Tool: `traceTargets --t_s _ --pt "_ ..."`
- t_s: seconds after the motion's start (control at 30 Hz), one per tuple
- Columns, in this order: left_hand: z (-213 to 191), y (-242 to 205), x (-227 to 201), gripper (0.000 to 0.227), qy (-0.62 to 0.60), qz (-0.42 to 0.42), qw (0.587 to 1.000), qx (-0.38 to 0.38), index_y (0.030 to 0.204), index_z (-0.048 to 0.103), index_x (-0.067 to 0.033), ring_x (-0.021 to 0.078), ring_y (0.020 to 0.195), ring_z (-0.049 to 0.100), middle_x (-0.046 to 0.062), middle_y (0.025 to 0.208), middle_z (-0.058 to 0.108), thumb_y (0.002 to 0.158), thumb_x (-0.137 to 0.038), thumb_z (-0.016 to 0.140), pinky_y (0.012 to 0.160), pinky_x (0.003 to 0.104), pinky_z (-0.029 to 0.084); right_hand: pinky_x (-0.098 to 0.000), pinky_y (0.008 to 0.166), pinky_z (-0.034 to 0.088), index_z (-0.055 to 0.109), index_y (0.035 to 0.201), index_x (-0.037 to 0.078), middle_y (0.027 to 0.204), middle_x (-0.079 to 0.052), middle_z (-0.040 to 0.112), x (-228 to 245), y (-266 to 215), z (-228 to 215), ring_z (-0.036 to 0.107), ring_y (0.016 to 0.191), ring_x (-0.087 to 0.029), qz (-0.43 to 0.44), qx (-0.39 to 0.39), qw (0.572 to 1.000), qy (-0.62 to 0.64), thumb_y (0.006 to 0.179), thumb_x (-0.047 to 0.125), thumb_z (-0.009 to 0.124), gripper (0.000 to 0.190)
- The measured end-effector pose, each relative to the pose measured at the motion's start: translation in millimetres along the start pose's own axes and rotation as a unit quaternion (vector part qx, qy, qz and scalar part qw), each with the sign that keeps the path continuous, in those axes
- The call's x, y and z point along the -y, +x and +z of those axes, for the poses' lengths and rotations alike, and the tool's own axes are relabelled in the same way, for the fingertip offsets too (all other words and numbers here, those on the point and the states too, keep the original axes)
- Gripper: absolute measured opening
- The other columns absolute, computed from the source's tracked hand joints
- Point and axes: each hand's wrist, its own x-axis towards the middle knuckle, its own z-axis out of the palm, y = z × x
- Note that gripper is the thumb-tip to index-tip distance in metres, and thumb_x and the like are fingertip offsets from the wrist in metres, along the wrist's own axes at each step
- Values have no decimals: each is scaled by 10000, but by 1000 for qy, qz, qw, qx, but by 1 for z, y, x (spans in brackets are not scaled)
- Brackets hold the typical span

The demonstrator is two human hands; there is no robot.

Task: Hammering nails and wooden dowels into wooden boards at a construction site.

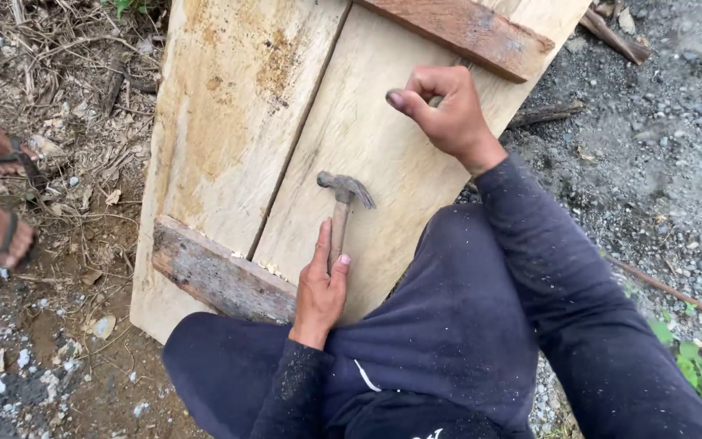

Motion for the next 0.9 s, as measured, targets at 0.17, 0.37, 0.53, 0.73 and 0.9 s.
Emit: traceTargets --t_s 0.17,0.37,0.53,0.73,0.9 --pt "1 7 -9 668 61 55 996 -43 1603 340 -190 428 951 710 268 1028 723 992 -265 599 807 471 559 -318 556 333 571 697 -1 630 -63 504 -5 29 11 423 599 -126 42 19 997 57 991 229 756 417" --pt "-12 2 -9 674 99 19 995 -11 1587 342 -228 423 898 711 233 998 731 969 -242 610 780 493 554 -275 598 431 730 885 16 736 -46 664 22 28 25 575 658 -100 46 -52 997 -15 1061 179 674 246" --pt "-26 5 -15 706 111 61 991 -36 1600 335 -213 457 880 675 239 987 706 959 -218 632 766 519 538 -252 544 357 707 832 13 634 -32 585 9 11 29 479 567 -75 45 -157 987 -1 1056 157 738 268" --pt "-21 1 -14 698 112 22 993 -3 1606 320 -227 445 831 671 224 924 702 977 -239 624 739 531 523 -227 531 344 706 849 31 668 20 591 16 29 29 482 590 -49 50 -148 988 5 1057 194 726 265" --pt "-10 12 3 713 100 36 994 3 1611 304 -204 442 838 690 229 972 716 973 -214 621 737 519 548 -224 437 340 669 779 71 602 49 550 -22 13 24 469 470 -53 56 -194 976 79 1068 258 705 347"
